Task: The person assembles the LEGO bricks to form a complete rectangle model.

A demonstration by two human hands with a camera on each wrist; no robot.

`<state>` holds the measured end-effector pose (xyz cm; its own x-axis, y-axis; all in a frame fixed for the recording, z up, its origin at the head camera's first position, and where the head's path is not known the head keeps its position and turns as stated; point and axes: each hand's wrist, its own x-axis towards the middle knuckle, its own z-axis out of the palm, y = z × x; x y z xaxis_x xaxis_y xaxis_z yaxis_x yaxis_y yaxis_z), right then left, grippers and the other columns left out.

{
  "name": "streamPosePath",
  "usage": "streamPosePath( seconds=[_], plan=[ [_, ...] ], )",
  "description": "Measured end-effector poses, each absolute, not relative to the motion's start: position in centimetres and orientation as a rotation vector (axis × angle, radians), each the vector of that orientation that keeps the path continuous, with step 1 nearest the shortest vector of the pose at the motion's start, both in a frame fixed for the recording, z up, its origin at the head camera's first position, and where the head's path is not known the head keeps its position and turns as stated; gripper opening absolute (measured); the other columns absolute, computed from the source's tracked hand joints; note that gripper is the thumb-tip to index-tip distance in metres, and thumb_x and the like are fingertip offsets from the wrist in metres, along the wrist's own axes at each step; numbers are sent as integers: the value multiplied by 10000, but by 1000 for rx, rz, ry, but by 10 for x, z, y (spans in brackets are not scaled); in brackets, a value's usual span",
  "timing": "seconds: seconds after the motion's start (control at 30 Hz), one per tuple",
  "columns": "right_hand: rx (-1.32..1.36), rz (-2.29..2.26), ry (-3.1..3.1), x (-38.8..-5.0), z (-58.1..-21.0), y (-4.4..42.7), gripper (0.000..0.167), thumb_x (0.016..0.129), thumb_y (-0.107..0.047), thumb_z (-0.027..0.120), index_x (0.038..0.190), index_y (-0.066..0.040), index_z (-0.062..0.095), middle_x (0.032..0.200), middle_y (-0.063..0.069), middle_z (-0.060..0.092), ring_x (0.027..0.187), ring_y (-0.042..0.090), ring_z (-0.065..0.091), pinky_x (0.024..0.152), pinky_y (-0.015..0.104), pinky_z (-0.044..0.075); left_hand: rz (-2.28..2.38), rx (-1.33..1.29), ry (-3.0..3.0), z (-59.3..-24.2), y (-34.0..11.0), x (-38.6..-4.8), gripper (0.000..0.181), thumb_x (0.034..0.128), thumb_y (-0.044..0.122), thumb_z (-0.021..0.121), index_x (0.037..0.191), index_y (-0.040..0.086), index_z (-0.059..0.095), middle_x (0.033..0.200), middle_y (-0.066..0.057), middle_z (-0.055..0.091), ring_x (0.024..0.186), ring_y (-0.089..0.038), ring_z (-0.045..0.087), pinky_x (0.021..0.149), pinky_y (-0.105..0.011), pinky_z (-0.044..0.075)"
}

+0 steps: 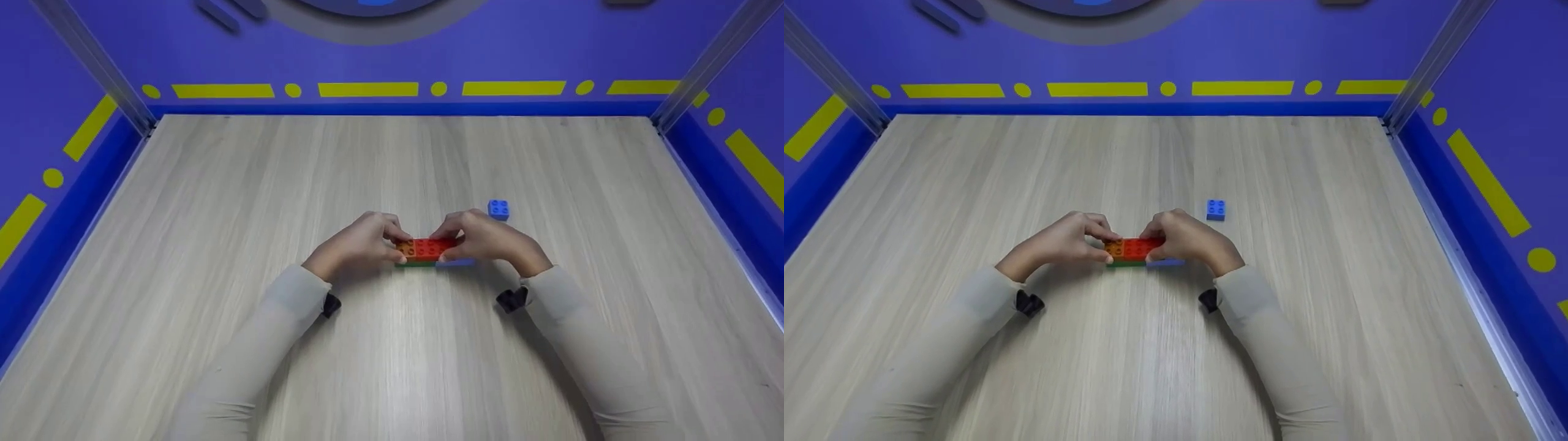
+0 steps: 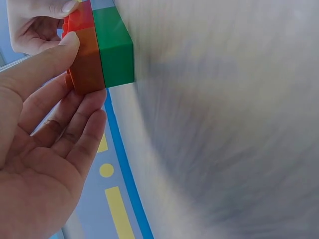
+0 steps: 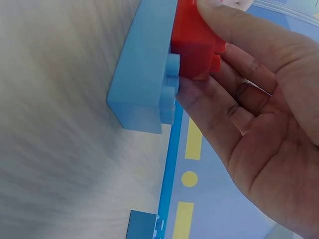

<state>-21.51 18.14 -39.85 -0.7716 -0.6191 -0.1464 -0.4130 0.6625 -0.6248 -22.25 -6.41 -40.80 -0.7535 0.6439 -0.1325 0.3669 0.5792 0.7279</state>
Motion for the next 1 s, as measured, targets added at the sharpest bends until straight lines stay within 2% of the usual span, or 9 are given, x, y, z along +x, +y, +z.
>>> streamPosePath(
  seconds=[0.4, 0.8, 1.0],
  plan=[
    [-863, -810, 2539, -215, -398, 181, 328, 792, -152, 787, 1109, -93, 726, 1034, 56, 689, 957, 209, 646, 824, 362, 551, 942, 848, 2463, -409, -65, -223, 389, 769, 149, 806, 1141, 81, 717, 1018, -59, 665, 972, -255, 601, 817, -274, 452],
    [-973, -738, 2544, -214, -396, 182, 350, 803, -168, 779, 1131, -68, 711, 1035, 61, 685, 920, 180, 650, 784, 319, 561, 952, 847, 2479, -411, -65, -224, 383, 759, 138, 810, 1129, 87, 724, 1011, -52, 677, 953, -204, 592, 814, -261, 455],
    [-995, -731, 2528, -214, -392, 182, 353, 806, -158, 776, 1137, -58, 707, 1032, 66, 683, 956, 190, 664, 799, 316, 565, 948, 833, 2465, -411, -65, -225, 385, 766, 146, 806, 1136, 85, 720, 1021, -45, 673, 963, -203, 592, 828, -268, 456]
  ],
)
